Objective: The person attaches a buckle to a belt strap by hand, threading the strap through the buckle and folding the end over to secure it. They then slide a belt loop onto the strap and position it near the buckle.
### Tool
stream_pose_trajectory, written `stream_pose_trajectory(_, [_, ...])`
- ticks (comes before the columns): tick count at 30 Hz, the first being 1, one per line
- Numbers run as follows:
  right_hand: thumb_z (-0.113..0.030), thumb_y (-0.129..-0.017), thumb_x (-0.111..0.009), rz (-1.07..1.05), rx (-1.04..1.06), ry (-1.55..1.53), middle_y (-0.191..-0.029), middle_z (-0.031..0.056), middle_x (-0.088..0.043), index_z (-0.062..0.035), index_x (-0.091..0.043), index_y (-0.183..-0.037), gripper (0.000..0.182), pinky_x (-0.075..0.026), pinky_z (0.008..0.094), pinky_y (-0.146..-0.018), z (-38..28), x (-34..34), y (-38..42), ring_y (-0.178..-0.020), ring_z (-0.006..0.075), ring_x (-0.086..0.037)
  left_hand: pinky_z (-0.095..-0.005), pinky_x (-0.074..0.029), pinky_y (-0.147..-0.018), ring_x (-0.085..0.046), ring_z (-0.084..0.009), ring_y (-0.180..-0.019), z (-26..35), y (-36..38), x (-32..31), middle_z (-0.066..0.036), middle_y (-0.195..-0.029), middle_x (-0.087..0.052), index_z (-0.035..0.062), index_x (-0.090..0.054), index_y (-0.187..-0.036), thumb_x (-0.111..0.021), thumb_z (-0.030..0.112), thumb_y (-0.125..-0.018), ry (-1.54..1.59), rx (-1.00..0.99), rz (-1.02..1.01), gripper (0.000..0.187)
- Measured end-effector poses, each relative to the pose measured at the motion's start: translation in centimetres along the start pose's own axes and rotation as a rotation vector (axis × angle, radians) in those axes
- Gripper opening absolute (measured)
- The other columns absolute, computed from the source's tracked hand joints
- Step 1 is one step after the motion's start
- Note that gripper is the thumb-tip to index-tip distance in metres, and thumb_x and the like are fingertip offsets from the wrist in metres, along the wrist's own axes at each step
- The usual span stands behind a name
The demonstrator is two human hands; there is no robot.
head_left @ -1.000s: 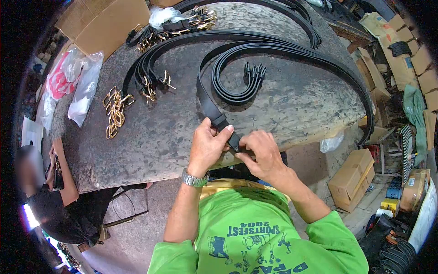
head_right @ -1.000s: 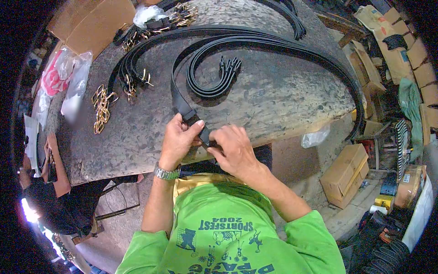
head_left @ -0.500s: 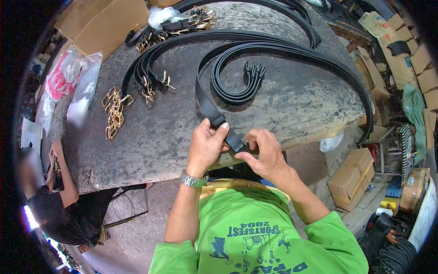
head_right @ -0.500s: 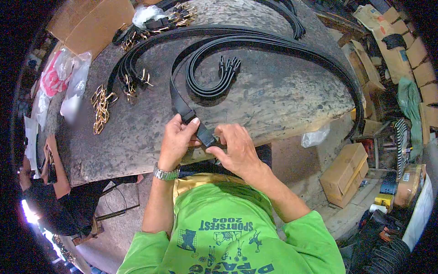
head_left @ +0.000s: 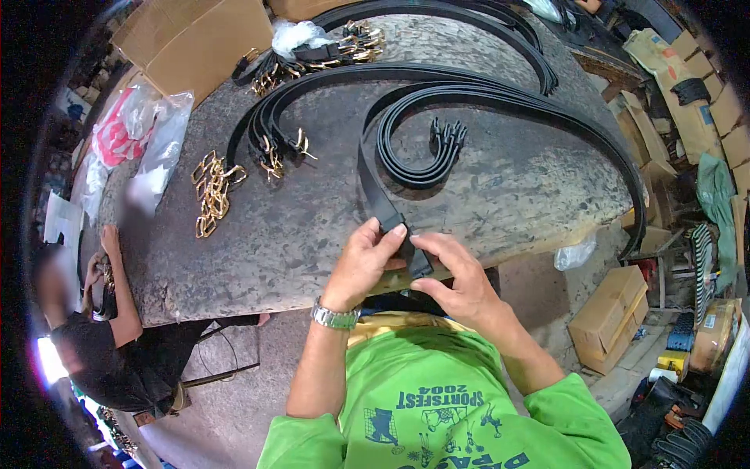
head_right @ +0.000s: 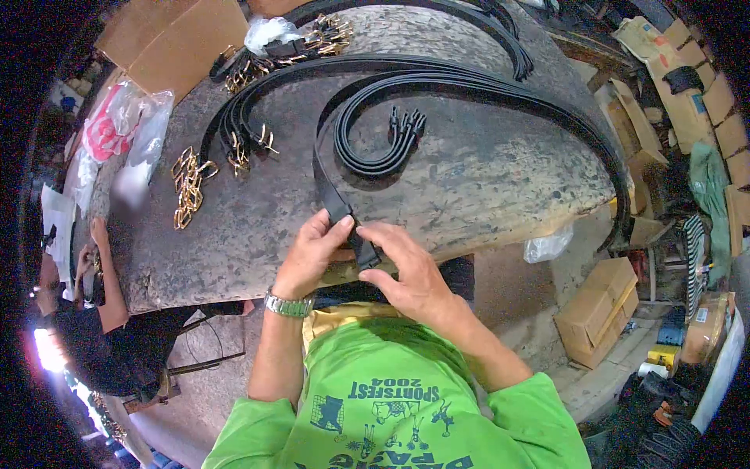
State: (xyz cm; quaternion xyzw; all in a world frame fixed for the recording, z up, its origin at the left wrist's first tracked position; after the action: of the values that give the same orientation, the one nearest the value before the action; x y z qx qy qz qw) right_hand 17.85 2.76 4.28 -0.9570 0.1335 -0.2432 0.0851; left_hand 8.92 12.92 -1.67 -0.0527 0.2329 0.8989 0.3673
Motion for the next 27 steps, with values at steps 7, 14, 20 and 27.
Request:
stream_pose_trajectory(7, [-0.012, -0.087, -0.073, 0.068, -0.324, -0.324, -0.104, 0.0124, -0.066, -0.0033, -0.05, -0.129, 0.049, -0.051, 0.0323, -0.079, 3.1, -1.7, 1.5, -0.088, 0.0165, -0.064, -0.021, -0.048, -0.05, -0.059, -0.0068, -0.056, 0.1, 0.9, 1.3, -0.001, -0.076, -0.062, 0.0111, -0.046, -0.086, -0.062, 0.03, -0.099, 0.027, -0.066, 0.087, 0.028])
stream_pose_trajectory(14, [-0.007, -0.095, -0.061, 0.033, -0.34, -0.338, -0.081, 0.0008, -0.062, -0.0004, -0.054, -0.121, 0.028, -0.044, 0.0241, -0.068, 2.9, -2.3, -0.6, -0.075, 0.0066, -0.053, -0.0226, -0.05, -0.06, -0.063, -0.0077, -0.069, 2.8, 0.6, 2.7, 0.0, -0.083, -0.065, 0.005, -0.059, -0.102, -0.064, 0.03, -0.097, -0.129, -0.244, 0.068, 0.026])
stream_pose_trajectory(20, [-0.008, -0.095, -0.061, 0.039, -0.341, -0.356, -0.079, -0.0003, -0.059, 0.0004, -0.055, -0.112, 0.019, -0.042, 0.0231, -0.065, 4.5, -2.6, -3.0, -0.073, 0.0053, -0.05, -0.036, -0.053, -0.079, -0.069, -0.0267, -0.087, 10.0, 3.9, 12.1, -0.016, -0.101, -0.072, 0.0016, -0.069, -0.106, -0.073, 0.024, -0.085, -0.771, -0.492, 0.541, 0.032])
stream_pose_trajectory(27, [-0.008, -0.096, -0.06, 0.039, -0.372, -0.502, -0.082, 0.0009, -0.063, -0.0003, -0.055, -0.109, 0.016, -0.044, 0.023, -0.065, 6.2, -3.0, -3.2, -0.073, 0.0054, -0.053, -0.0434, -0.049, -0.088, -0.061, -0.0346, -0.098, 12.7, 10.2, 30.9, -0.017, -0.091, -0.069, 0.0015, -0.071, -0.094, -0.075, 0.018, -0.078, -1.271, -0.478, 1.262, 0.023])
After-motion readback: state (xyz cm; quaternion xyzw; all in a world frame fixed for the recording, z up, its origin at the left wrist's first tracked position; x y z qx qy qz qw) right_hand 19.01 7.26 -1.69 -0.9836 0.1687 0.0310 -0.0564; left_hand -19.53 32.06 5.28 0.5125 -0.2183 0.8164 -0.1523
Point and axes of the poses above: each hand's wrist, its own y-axis away from the middle knuckle, its own x-axis out of the back of the hand, z = x × y, the point moved 10 cm from there along -y, towards the middle knuckle
